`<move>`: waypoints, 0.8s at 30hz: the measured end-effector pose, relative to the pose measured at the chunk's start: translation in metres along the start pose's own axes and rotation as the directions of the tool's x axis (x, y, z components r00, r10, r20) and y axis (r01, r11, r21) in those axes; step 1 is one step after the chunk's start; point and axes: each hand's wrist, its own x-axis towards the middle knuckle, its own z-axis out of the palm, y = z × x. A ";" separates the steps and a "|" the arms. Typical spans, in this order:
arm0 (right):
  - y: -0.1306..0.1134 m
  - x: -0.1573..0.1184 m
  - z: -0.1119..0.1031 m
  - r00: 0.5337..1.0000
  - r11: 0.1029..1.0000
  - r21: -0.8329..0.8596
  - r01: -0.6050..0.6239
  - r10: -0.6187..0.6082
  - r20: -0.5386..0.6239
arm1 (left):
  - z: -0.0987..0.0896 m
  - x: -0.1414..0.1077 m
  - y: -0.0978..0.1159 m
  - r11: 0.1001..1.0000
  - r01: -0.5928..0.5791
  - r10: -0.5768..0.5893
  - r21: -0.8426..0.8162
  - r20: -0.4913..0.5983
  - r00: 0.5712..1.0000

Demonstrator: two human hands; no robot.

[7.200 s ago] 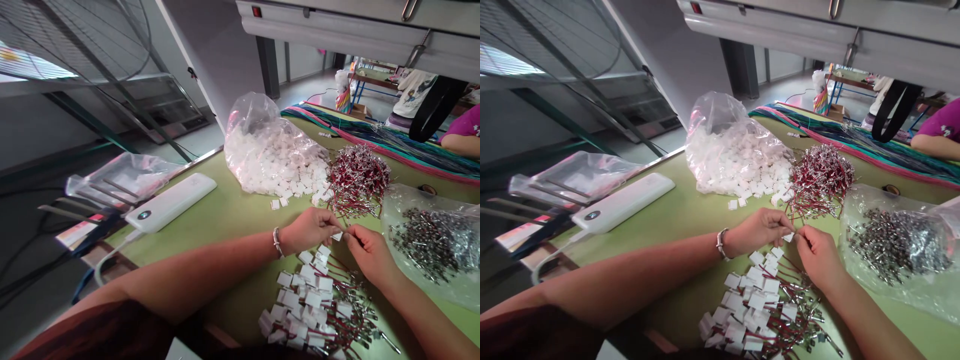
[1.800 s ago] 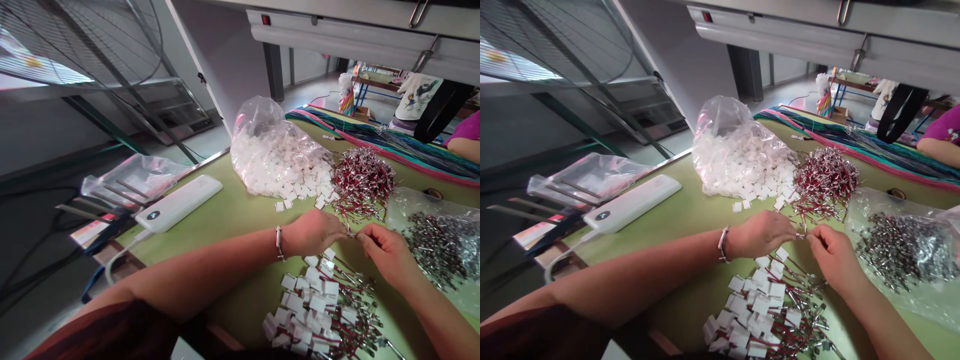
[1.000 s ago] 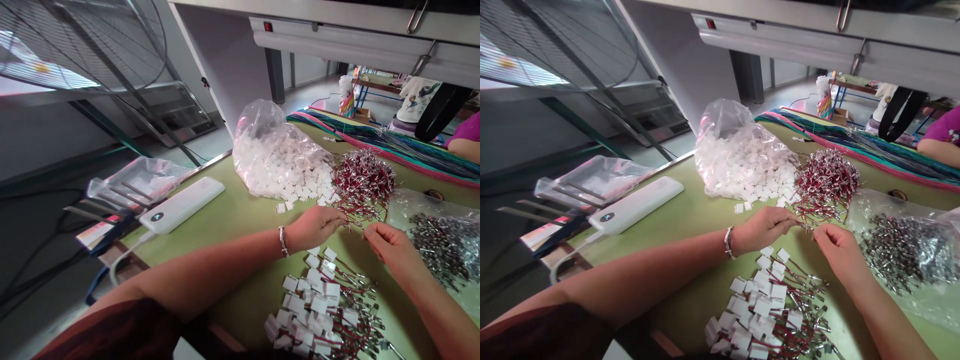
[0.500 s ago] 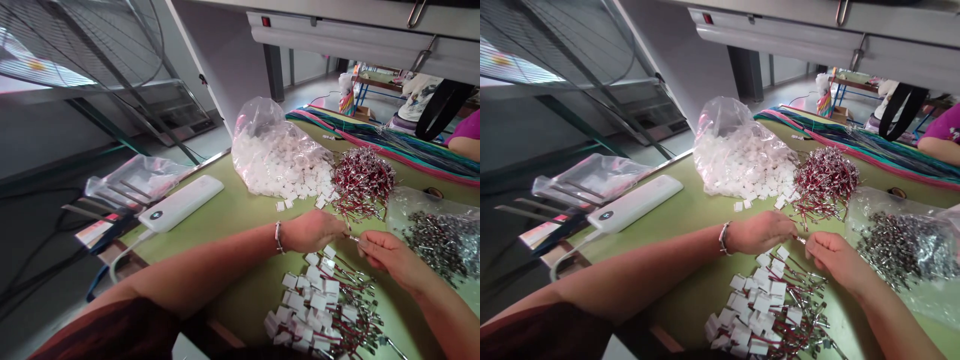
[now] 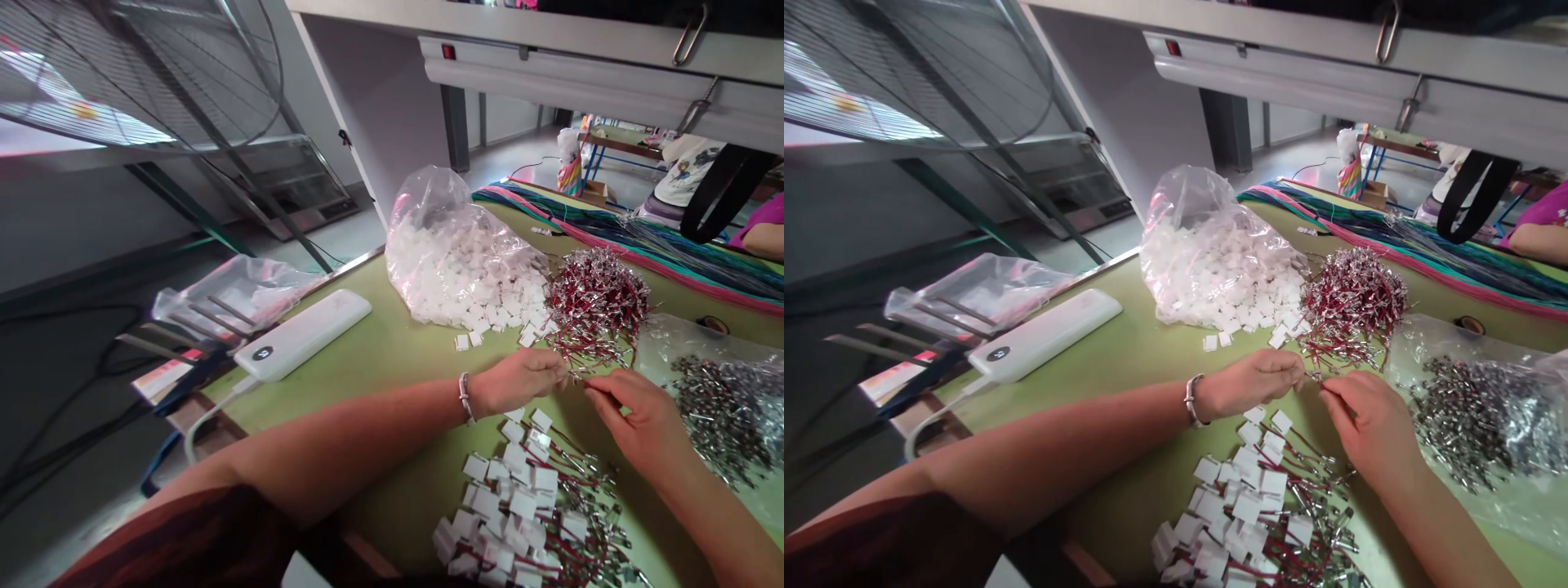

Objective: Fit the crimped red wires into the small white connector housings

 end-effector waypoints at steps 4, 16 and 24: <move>0.000 -0.002 0.004 0.996 0.997 -0.009 0.078 -0.078 -0.035 | 0.006 0.001 -0.008 0.994 0.010 -0.013 -0.113 -0.026 1.000; -0.001 0.003 0.000 0.914 0.765 0.506 -0.399 0.291 0.282 | 0.012 -0.006 -0.007 0.799 -0.121 0.238 0.589 -0.125 0.963; 0.014 0.006 -0.012 0.887 0.726 0.551 -0.411 0.180 0.425 | 0.003 -0.006 0.002 0.933 -0.306 0.271 0.187 0.193 0.943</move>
